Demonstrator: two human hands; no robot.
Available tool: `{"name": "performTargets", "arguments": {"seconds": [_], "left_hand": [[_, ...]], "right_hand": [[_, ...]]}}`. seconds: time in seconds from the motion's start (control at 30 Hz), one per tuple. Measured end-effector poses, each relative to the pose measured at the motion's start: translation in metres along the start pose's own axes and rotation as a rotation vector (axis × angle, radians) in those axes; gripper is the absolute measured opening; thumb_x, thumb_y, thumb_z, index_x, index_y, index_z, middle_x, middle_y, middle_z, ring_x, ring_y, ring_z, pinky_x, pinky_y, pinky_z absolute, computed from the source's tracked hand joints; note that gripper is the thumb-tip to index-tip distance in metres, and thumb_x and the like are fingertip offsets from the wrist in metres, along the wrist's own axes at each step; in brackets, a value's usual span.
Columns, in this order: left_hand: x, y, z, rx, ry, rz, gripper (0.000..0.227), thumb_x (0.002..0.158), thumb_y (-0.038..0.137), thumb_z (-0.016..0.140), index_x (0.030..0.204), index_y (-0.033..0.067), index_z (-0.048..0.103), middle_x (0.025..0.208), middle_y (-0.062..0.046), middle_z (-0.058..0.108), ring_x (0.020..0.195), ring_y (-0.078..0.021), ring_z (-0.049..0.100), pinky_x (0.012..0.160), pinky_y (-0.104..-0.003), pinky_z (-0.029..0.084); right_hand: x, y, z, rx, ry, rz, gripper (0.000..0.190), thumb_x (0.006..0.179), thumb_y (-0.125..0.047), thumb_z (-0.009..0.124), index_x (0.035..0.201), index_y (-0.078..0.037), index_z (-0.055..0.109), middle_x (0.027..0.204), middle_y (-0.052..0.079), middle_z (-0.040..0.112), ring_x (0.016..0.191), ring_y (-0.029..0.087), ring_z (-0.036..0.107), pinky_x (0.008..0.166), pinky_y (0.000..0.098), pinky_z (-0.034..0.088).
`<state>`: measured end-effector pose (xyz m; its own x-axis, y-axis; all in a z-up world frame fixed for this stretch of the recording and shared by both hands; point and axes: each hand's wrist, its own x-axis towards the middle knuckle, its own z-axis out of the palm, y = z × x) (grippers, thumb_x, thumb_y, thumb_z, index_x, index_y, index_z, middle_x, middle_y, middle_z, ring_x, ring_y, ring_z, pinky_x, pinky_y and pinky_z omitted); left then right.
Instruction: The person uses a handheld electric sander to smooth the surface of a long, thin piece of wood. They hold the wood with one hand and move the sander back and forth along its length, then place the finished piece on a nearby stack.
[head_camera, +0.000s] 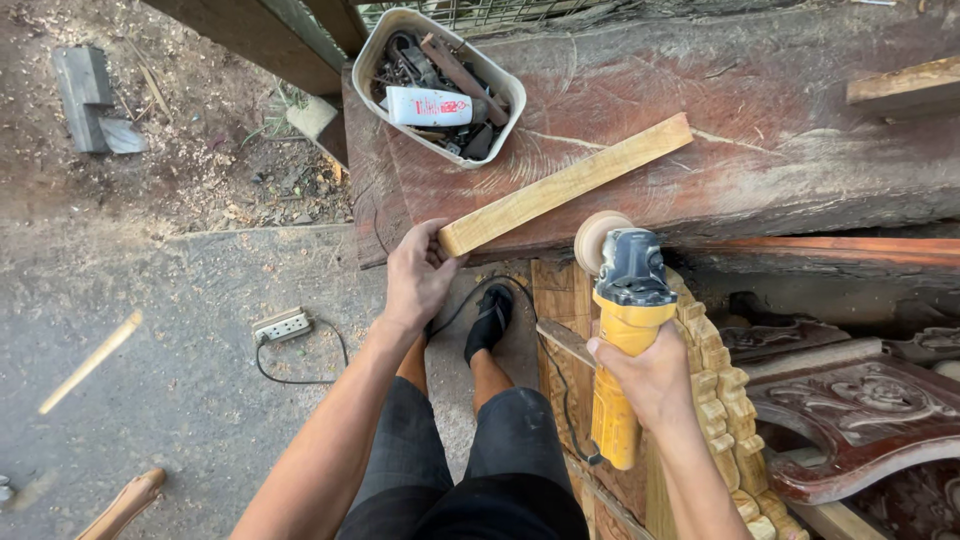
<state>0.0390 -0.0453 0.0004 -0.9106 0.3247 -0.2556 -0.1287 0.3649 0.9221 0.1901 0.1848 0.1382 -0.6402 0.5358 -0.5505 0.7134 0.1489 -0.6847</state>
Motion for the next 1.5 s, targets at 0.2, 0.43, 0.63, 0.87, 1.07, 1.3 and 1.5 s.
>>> {"name": "performTargets", "arguments": {"seconds": [0.2, 0.43, 0.63, 0.87, 1.07, 1.3, 1.5], "left_hand": [[0.026, -0.011, 0.009, 0.045, -0.056, 0.25, 0.052, 0.074, -0.001, 0.077, 0.124, 0.0005, 0.065, 0.096, -0.011, 0.063, 0.081, -0.0209, 0.063, 0.074, -0.033, 0.053], [0.03, -0.014, 0.016, -0.059, -0.066, 0.147, 0.05, 0.076, -0.007, 0.067, 0.124, 0.0027, 0.067, 0.09, -0.01, 0.061, 0.072, -0.0183, 0.062, 0.07, -0.031, 0.054], [0.031, -0.015, 0.018, -0.052, 0.0, 0.229, 0.047, 0.077, -0.007, 0.063, 0.123, 0.0033, 0.066, 0.093, -0.013, 0.063, 0.08, -0.0258, 0.065, 0.074, -0.034, 0.054], [0.03, -0.012, 0.015, -0.014, -0.03, 0.198, 0.047, 0.076, -0.006, 0.061, 0.122, 0.0046, 0.067, 0.093, -0.015, 0.063, 0.083, -0.0315, 0.065, 0.077, -0.039, 0.054], [0.031, -0.012, 0.015, -0.007, -0.043, 0.241, 0.05, 0.074, -0.005, 0.062, 0.123, 0.0041, 0.067, 0.092, -0.013, 0.063, 0.082, -0.0304, 0.065, 0.075, -0.038, 0.054], [0.032, -0.02, 0.02, -0.041, -0.047, 0.19, 0.048, 0.075, -0.005, 0.062, 0.122, 0.003, 0.067, 0.09, -0.012, 0.061, 0.074, -0.0247, 0.065, 0.07, -0.035, 0.054], [0.03, -0.015, 0.019, -0.027, -0.073, 0.181, 0.047, 0.074, -0.005, 0.063, 0.12, 0.004, 0.068, 0.089, -0.01, 0.062, 0.071, -0.0226, 0.065, 0.068, -0.034, 0.054]], "right_hand": [[0.005, -0.012, 0.015, -0.022, -0.042, -0.029, 0.051, 0.071, -0.004, 0.081, 0.116, -0.003, 0.058, 0.103, 0.005, 0.07, 0.092, 0.014, 0.067, 0.084, 0.031, 0.056], [0.023, -0.035, 0.049, -0.067, -0.289, -0.027, 0.043, 0.072, -0.007, 0.082, 0.113, -0.002, 0.067, 0.102, 0.006, 0.073, 0.091, 0.015, 0.069, 0.085, 0.0316, 0.057], [0.037, -0.049, 0.055, -0.228, -0.3, 0.006, 0.046, 0.07, -0.008, 0.084, 0.112, -0.005, 0.065, 0.102, 0.004, 0.074, 0.092, 0.014, 0.07, 0.085, 0.0308, 0.056], [0.031, -0.056, 0.04, -0.209, -0.217, 0.046, 0.043, 0.072, -0.008, 0.081, 0.111, -0.004, 0.064, 0.099, 0.005, 0.073, 0.09, 0.016, 0.07, 0.083, 0.0328, 0.057], [0.035, -0.058, 0.06, -0.172, -0.291, -0.08, 0.045, 0.073, -0.007, 0.082, 0.113, -0.003, 0.062, 0.1, 0.005, 0.072, 0.091, 0.016, 0.068, 0.084, 0.0325, 0.055], [0.04, -0.06, 0.044, -0.199, -0.238, 0.02, 0.045, 0.072, -0.008, 0.082, 0.113, -0.005, 0.063, 0.099, 0.005, 0.074, 0.09, 0.016, 0.07, 0.082, 0.0332, 0.057], [0.035, -0.062, 0.045, -0.191, -0.238, 0.029, 0.044, 0.072, -0.009, 0.082, 0.112, -0.004, 0.063, 0.099, 0.005, 0.073, 0.09, 0.016, 0.071, 0.082, 0.0328, 0.058]]}}
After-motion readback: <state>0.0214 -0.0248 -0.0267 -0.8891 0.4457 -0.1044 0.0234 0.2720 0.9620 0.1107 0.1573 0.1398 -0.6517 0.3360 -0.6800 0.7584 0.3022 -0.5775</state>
